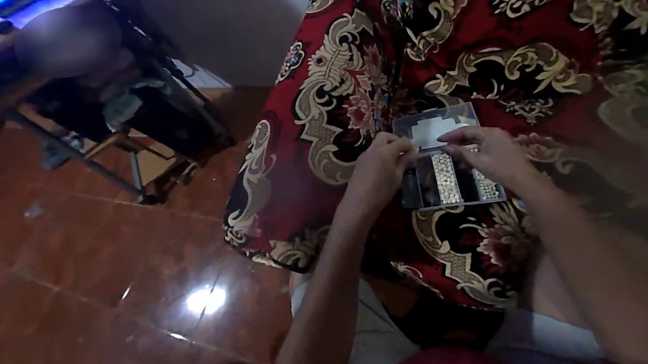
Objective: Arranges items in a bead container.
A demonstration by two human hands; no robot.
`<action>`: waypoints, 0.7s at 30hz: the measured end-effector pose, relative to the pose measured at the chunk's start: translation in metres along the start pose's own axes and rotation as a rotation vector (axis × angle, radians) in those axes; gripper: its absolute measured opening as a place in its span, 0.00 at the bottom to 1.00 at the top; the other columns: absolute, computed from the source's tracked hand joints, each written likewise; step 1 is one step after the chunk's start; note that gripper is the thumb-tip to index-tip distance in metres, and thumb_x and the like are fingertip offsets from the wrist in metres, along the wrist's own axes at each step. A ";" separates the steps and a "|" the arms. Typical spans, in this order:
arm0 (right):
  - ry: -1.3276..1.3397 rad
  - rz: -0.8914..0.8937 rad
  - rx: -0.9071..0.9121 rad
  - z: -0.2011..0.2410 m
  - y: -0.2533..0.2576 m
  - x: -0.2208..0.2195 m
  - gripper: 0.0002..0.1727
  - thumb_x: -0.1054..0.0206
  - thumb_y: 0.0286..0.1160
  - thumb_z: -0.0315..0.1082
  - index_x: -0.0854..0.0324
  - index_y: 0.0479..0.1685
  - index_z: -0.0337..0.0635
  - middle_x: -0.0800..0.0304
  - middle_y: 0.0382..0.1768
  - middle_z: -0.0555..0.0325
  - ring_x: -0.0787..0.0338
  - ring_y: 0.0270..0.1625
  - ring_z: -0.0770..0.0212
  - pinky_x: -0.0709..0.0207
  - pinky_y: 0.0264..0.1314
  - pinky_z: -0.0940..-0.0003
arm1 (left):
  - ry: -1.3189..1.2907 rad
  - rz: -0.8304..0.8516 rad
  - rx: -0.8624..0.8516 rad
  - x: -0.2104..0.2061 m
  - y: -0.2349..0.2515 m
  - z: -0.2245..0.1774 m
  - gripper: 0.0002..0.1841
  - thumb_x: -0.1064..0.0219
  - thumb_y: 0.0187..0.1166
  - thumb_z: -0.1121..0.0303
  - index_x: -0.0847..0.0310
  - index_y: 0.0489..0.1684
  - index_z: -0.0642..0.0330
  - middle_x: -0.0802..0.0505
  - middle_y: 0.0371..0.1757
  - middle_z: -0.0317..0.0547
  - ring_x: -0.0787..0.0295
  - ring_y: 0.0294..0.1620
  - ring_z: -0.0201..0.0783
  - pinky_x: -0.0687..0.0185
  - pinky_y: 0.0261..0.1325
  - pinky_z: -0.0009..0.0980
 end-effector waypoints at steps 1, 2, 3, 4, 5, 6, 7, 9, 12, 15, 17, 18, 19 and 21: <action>0.236 0.064 0.031 0.006 -0.004 -0.007 0.19 0.29 0.79 0.32 0.16 0.67 0.40 0.08 0.57 0.54 0.07 0.45 0.65 0.11 0.44 0.67 | 0.013 0.012 0.001 -0.003 0.001 -0.003 0.09 0.36 0.87 0.68 0.12 0.52 0.60 0.15 0.63 0.55 0.09 0.47 0.45 0.09 0.50 0.42; 0.412 0.146 0.050 0.013 -0.009 -0.014 0.26 0.29 0.75 0.29 0.22 0.75 0.41 0.12 0.65 0.55 0.07 0.50 0.65 0.11 0.45 0.69 | 0.010 0.008 -0.014 -0.006 0.003 -0.005 0.09 0.36 0.86 0.68 0.12 0.52 0.60 0.15 0.62 0.56 0.10 0.48 0.45 0.10 0.51 0.42; 0.518 0.213 0.061 0.020 -0.012 -0.020 0.32 0.29 0.72 0.28 0.28 0.80 0.44 0.14 0.69 0.56 0.07 0.53 0.65 0.10 0.46 0.69 | -0.008 -0.002 -0.046 -0.009 0.004 -0.006 0.08 0.35 0.86 0.68 0.11 0.50 0.61 0.14 0.58 0.56 0.11 0.49 0.46 0.12 0.53 0.42; 0.570 0.248 0.058 0.024 -0.015 -0.023 0.37 0.28 0.70 0.26 0.32 0.84 0.46 0.15 0.69 0.55 0.07 0.52 0.64 0.09 0.47 0.67 | -0.032 -0.002 -0.080 -0.012 0.006 -0.006 0.09 0.35 0.85 0.69 0.11 0.49 0.63 0.13 0.52 0.56 0.12 0.49 0.47 0.14 0.55 0.44; 0.569 0.257 0.048 0.025 -0.017 -0.024 0.38 0.27 0.70 0.26 0.33 0.85 0.46 0.13 0.65 0.54 0.06 0.48 0.63 0.08 0.46 0.67 | -0.058 0.003 -0.114 -0.014 0.007 -0.005 0.09 0.35 0.85 0.70 0.11 0.48 0.65 0.12 0.47 0.55 0.12 0.48 0.46 0.15 0.56 0.44; 0.511 0.239 0.031 0.025 -0.018 -0.023 0.35 0.26 0.72 0.26 0.30 0.83 0.45 0.10 0.58 0.54 0.06 0.41 0.65 0.09 0.42 0.69 | -0.091 0.015 -0.137 -0.016 0.008 -0.005 0.09 0.36 0.86 0.70 0.12 0.47 0.66 0.10 0.43 0.53 0.11 0.45 0.43 0.15 0.55 0.42; 0.410 0.207 0.015 0.023 -0.017 -0.020 0.29 0.26 0.74 0.28 0.25 0.77 0.43 0.08 0.48 0.56 0.09 0.34 0.69 0.12 0.38 0.72 | -0.151 0.034 -0.141 -0.019 0.009 -0.004 0.10 0.38 0.87 0.69 0.14 0.46 0.66 0.10 0.39 0.50 0.13 0.38 0.38 0.16 0.48 0.37; 0.187 0.160 0.002 0.019 -0.017 -0.008 0.12 0.27 0.78 0.34 0.12 0.54 0.38 0.11 0.30 0.60 0.18 0.27 0.72 0.21 0.34 0.74 | -0.314 0.080 -0.111 -0.026 0.011 0.000 0.11 0.39 0.88 0.68 0.16 0.46 0.67 0.13 0.32 0.44 0.21 0.26 0.27 0.21 0.33 0.25; 0.103 0.121 -0.001 0.019 -0.019 0.013 0.11 0.32 0.83 0.36 0.09 0.37 0.39 0.14 0.24 0.65 0.22 0.24 0.75 0.26 0.33 0.76 | -0.545 0.207 -0.055 -0.040 0.011 0.001 0.12 0.43 0.90 0.67 0.21 0.52 0.69 0.13 0.33 0.40 0.17 0.28 0.25 0.17 0.36 0.23; 0.251 0.009 0.072 0.015 -0.019 0.028 0.10 0.34 0.84 0.33 0.10 0.37 0.41 0.15 0.22 0.68 0.24 0.20 0.78 0.29 0.25 0.82 | -0.708 0.342 -0.070 -0.053 0.007 0.000 0.14 0.50 0.91 0.68 0.27 0.61 0.70 0.08 0.42 0.40 0.08 0.40 0.28 0.10 0.51 0.29; 0.335 -0.061 0.120 0.014 -0.020 0.038 0.10 0.36 0.85 0.32 0.10 0.39 0.42 0.15 0.23 0.69 0.24 0.21 0.78 0.28 0.25 0.83 | -0.735 0.366 -0.122 -0.062 0.007 0.007 0.17 0.51 0.91 0.66 0.27 0.62 0.72 0.08 0.48 0.42 0.08 0.48 0.29 0.13 0.60 0.31; 0.366 -0.097 0.134 0.013 -0.020 0.043 0.10 0.37 0.85 0.32 0.10 0.39 0.42 0.15 0.23 0.69 0.23 0.21 0.78 0.27 0.25 0.83 | -0.730 0.363 -0.138 -0.068 0.009 0.011 0.18 0.51 0.91 0.66 0.26 0.62 0.73 0.08 0.49 0.42 0.09 0.50 0.29 0.15 0.62 0.31; 0.395 -0.128 0.143 0.011 -0.020 0.048 0.10 0.38 0.86 0.32 0.10 0.40 0.42 0.15 0.23 0.69 0.23 0.21 0.78 0.28 0.24 0.83 | -0.730 0.363 -0.135 -0.073 0.010 0.015 0.17 0.51 0.91 0.66 0.26 0.62 0.73 0.07 0.49 0.42 0.09 0.51 0.29 0.15 0.63 0.32; 0.423 -0.185 0.154 0.007 -0.020 0.058 0.11 0.38 0.87 0.34 0.10 0.40 0.43 0.15 0.23 0.68 0.25 0.19 0.78 0.29 0.23 0.84 | -0.745 0.368 -0.080 -0.081 0.010 0.018 0.17 0.49 0.91 0.67 0.25 0.64 0.74 0.07 0.49 0.44 0.08 0.50 0.32 0.13 0.61 0.33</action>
Point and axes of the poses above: each hand's wrist, its own y-axis towards the middle knuckle, its own x-axis out of the back of the hand, z = x × y, the point moved 4 cm from there along y, towards the middle knuckle
